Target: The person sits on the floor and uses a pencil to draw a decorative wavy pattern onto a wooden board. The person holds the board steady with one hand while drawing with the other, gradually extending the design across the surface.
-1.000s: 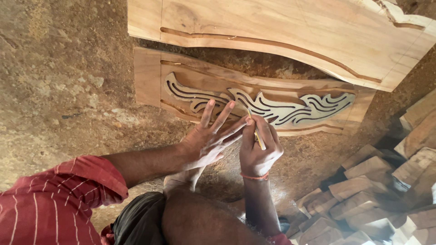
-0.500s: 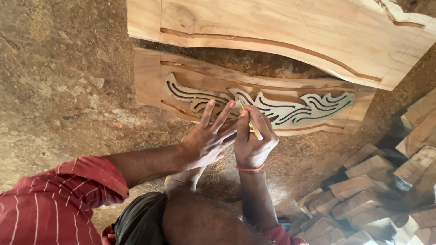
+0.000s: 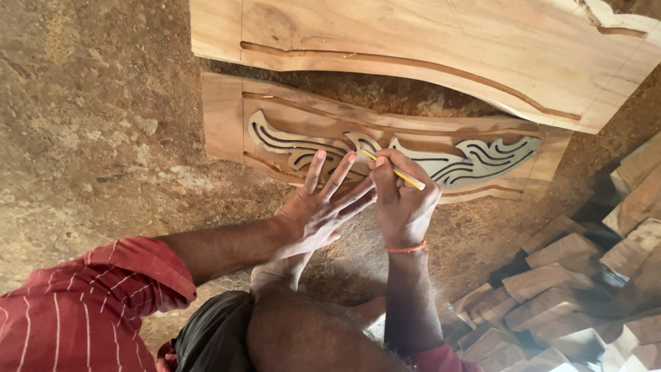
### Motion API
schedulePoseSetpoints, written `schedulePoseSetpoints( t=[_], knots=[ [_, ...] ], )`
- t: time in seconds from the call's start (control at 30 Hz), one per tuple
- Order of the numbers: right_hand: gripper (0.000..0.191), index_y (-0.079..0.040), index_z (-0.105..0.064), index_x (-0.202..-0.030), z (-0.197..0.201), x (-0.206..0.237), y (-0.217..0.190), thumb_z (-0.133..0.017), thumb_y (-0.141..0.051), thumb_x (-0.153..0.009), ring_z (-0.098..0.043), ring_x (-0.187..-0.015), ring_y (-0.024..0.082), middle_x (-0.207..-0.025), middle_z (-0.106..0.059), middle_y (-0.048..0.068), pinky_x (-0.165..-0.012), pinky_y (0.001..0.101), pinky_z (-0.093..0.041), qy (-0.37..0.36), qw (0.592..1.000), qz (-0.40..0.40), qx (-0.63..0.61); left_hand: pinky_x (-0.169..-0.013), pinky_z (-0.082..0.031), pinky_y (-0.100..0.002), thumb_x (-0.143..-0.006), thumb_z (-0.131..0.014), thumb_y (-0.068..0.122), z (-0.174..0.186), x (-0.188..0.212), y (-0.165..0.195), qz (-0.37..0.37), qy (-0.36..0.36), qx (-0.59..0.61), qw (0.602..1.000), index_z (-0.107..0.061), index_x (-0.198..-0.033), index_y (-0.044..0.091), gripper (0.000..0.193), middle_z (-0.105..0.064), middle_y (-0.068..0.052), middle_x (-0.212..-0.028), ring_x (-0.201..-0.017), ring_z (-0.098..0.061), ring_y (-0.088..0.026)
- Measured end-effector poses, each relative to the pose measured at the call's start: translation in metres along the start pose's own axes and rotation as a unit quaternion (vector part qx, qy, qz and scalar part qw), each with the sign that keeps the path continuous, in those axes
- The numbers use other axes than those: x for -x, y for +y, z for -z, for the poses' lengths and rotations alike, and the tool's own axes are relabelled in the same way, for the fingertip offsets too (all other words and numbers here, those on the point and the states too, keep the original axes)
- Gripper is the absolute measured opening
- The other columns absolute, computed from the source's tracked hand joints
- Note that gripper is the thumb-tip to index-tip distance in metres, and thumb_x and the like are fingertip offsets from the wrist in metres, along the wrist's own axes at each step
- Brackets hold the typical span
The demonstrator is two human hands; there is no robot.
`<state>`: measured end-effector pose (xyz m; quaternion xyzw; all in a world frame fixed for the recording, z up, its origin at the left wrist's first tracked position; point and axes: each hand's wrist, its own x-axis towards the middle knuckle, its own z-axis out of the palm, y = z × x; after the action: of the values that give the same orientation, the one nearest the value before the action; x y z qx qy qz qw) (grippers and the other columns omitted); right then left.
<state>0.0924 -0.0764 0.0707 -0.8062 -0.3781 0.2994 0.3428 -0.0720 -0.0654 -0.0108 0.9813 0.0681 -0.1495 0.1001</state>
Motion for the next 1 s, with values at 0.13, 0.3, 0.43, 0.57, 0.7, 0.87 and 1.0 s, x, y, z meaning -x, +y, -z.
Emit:
schedulePoseSetpoints(
  t=[0.13, 0.3, 0.43, 0.57, 0.7, 0.87, 1.0],
  knots=[
    [0.017, 0.002, -0.077, -0.100, 0.004, -0.004, -0.005, -0.063, -0.008, -0.099, -0.068, -0.063, 0.008, -0.077, -0.075, 0.007, -0.051, 0.0228, -0.050, -0.003, 1.000, 0.002, 0.006, -0.107, 0.000, -0.085, -0.075, -0.055, 0.089, -0.002, -0.001, 0.000, -0.006, -0.002, 0.005, 1.000, -0.020, -0.168, 0.035, 0.113, -0.001, -0.008, -0.175, -0.150, 0.007, -0.056],
    [0.018, 0.001, -0.077, -0.098, 0.013, -0.001, -0.005, -0.062, -0.008, -0.099, -0.067, -0.062, 0.008, -0.075, -0.075, 0.007, -0.052, 0.0230, -0.050, -0.019, 1.000, -0.008, 0.022, -0.105, -0.001, -0.088, -0.080, -0.055, 0.085, -0.005, -0.002, 0.000, -0.009, 0.007, 0.006, 1.000, -0.019, -0.168, 0.035, 0.108, 0.002, -0.009, -0.175, -0.150, 0.006, -0.058],
    [0.020, 0.002, -0.078, -0.095, 0.020, 0.002, 0.002, -0.061, -0.008, -0.099, -0.062, -0.052, 0.009, -0.069, -0.073, 0.009, -0.042, 0.0254, -0.042, -0.018, 0.998, -0.025, 0.062, -0.107, -0.003, -0.088, -0.082, -0.053, 0.083, -0.006, -0.002, -0.001, -0.013, 0.002, 0.021, 1.000, -0.017, -0.167, 0.036, 0.104, 0.007, -0.008, -0.175, -0.151, 0.006, -0.057],
    [0.018, 0.005, -0.075, -0.098, 0.032, 0.019, 0.006, -0.059, -0.004, -0.097, -0.069, -0.061, 0.009, -0.080, -0.075, 0.010, -0.045, 0.0223, -0.052, 0.056, 0.997, -0.056, -0.027, -0.105, -0.005, -0.089, -0.079, -0.058, 0.080, -0.005, -0.004, -0.003, -0.023, -0.034, 0.063, 0.997, -0.015, -0.167, 0.033, 0.109, 0.010, -0.008, -0.173, -0.151, 0.007, -0.056],
    [0.015, 0.008, -0.073, -0.104, 0.045, 0.034, 0.013, -0.061, 0.000, -0.101, -0.071, -0.075, 0.012, -0.087, -0.074, 0.011, -0.066, 0.0233, -0.057, 0.118, 0.985, -0.091, -0.087, -0.104, -0.005, -0.090, -0.078, -0.063, 0.077, 0.002, -0.005, -0.005, -0.029, -0.060, 0.084, 0.994, -0.015, -0.166, 0.032, 0.110, 0.011, -0.008, -0.172, -0.151, 0.008, -0.055],
    [0.014, 0.008, -0.072, -0.106, 0.045, 0.042, 0.026, -0.062, 0.001, -0.101, -0.069, -0.074, 0.012, -0.086, -0.074, 0.010, -0.068, 0.0231, -0.056, 0.134, 0.983, -0.108, -0.064, -0.108, -0.003, -0.087, -0.078, -0.066, 0.075, 0.020, 0.000, -0.012, -0.026, -0.079, 0.101, 0.991, -0.012, -0.166, 0.031, 0.112, 0.011, -0.009, -0.172, -0.151, 0.009, -0.054],
    [0.013, 0.007, -0.072, -0.108, 0.043, 0.048, 0.033, -0.063, 0.001, -0.102, -0.070, -0.078, 0.011, -0.089, -0.074, 0.010, -0.070, 0.0224, -0.055, 0.129, 0.984, -0.090, -0.080, -0.110, -0.003, -0.085, -0.080, -0.063, 0.074, 0.042, 0.002, -0.022, -0.029, -0.072, 0.121, 0.990, -0.010, -0.165, 0.031, 0.110, 0.008, -0.011, -0.172, -0.152, 0.007, -0.054]
  ],
)
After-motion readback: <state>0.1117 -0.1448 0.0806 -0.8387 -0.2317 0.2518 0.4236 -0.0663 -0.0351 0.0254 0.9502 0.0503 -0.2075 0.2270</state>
